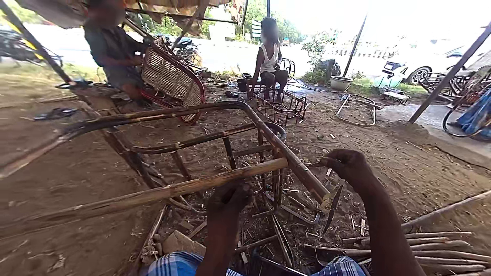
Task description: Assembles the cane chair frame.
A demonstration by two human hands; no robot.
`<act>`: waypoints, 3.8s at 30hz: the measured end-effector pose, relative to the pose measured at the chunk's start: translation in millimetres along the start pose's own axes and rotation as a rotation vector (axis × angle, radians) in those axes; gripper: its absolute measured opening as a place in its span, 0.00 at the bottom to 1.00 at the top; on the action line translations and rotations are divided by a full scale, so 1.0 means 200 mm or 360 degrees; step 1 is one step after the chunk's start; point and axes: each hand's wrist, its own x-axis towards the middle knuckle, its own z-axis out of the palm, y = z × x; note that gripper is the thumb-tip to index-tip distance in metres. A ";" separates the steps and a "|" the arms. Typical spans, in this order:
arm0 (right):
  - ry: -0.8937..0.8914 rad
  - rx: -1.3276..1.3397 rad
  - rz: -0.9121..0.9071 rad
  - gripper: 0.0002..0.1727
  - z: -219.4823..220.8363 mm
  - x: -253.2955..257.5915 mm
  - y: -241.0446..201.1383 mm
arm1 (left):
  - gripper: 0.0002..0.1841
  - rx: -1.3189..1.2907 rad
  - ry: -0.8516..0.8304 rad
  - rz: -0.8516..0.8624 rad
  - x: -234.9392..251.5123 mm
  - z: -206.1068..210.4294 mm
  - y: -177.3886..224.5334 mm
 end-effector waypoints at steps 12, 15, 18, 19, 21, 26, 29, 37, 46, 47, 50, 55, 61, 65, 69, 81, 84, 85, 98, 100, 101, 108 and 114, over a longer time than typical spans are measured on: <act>-0.0040 -0.0008 0.0505 0.08 -0.06 0.11 0.04 | 0.12 -0.0334 0.0027 0.0012 0.02 0.13 -0.04; -0.0097 -0.0043 0.0652 0.07 -0.05 0.12 0.03 | 0.09 -0.0324 0.0000 0.0048 0.01 0.13 -0.05; -0.0093 -0.0049 0.0676 0.08 -0.05 0.14 0.04 | 0.09 -0.0336 -0.0014 0.0071 0.01 0.13 -0.06; -0.0100 -0.0046 0.0664 0.08 -0.06 0.14 0.04 | 0.09 -0.0327 -0.0012 0.0071 0.01 0.13 -0.06; -0.0107 -0.0020 0.0651 0.08 -0.07 0.14 0.03 | 0.09 -0.0314 -0.0004 0.0060 0.01 0.13 -0.05; -0.0095 0.0021 0.0639 0.07 -0.08 0.13 0.02 | 0.08 -0.0285 0.0011 0.0046 0.01 0.13 -0.04; -0.0093 -0.0007 0.0620 0.08 -0.08 0.13 0.02 | 0.08 -0.0297 0.0014 0.0046 0.01 0.13 -0.05; 0.0209 -0.0059 0.0451 0.11 -0.10 0.08 0.04 | 0.06 -0.0291 0.0050 0.0063 0.01 0.17 -0.05; 0.0695 0.0633 -0.0180 0.10 -0.10 -0.19 -0.22 | 0.06 -0.0303 0.0037 0.0172 0.00 0.17 -0.10; 0.0430 0.0593 -0.0256 0.09 -0.08 -0.18 -0.28 | 0.05 -0.0296 0.0032 0.0179 0.00 0.17 -0.11; -0.0182 0.0342 -0.0527 0.07 0.03 -0.03 -0.48 | 0.06 -0.0314 0.0051 0.0182 0.01 0.17 -0.11; -0.0939 0.0032 -0.0645 0.07 0.31 0.32 -0.64 | 0.09 -0.0319 0.0070 0.0195 0.00 0.17 -0.12; -0.1283 -0.0151 -0.0529 0.06 0.47 0.47 -0.57 | 0.08 -0.0293 0.0062 0.0184 0.00 0.17 -0.10; -0.1306 -0.0136 -0.0532 0.05 0.51 0.48 -0.59 | 0.08 -0.0287 0.0067 0.0162 0.00 0.17 -0.11; -0.1229 -0.0043 -0.0421 0.08 0.51 0.47 -0.58 | 0.07 -0.0282 0.0066 0.0154 0.01 0.17 -0.11; -0.1312 -0.0053 -0.0344 0.05 0.50 0.46 -0.59 | 0.05 -0.0295 0.0007 0.0157 0.01 0.16 -0.12; -0.1375 0.0005 -0.0359 0.05 0.51 0.47 -0.58 | 0.05 -0.0293 0.0030 0.0133 0.00 0.16 -0.12; -0.1376 0.0008 -0.0377 0.05 0.52 0.46 -0.58 | 0.05 -0.0291 0.0032 0.0128 0.00 0.16 -0.11; -0.1280 -0.0321 -0.0399 0.02 0.56 0.49 -0.58 | 0.05 -0.0258 0.0027 0.0107 -0.01 0.15 -0.09; -0.1202 -0.0380 -0.0238 0.03 0.59 0.51 -0.58 | 0.06 -0.0177 -0.0022 0.0081 -0.02 0.13 -0.09; -0.1165 -0.0349 -0.0193 0.04 0.59 0.50 -0.59 | 0.08 -0.0056 -0.0074 0.0036 -0.04 0.11 -0.08; -0.0846 -0.0375 -0.0766 0.13 0.63 0.06 -0.95 | 0.06 0.0558 -0.0540 0.0668 -0.30 -0.30 0.26; -0.1192 0.0525 -0.0121 0.25 1.31 -0.22 -1.16 | 0.09 0.0708 0.0344 0.0803 -0.31 -0.85 0.60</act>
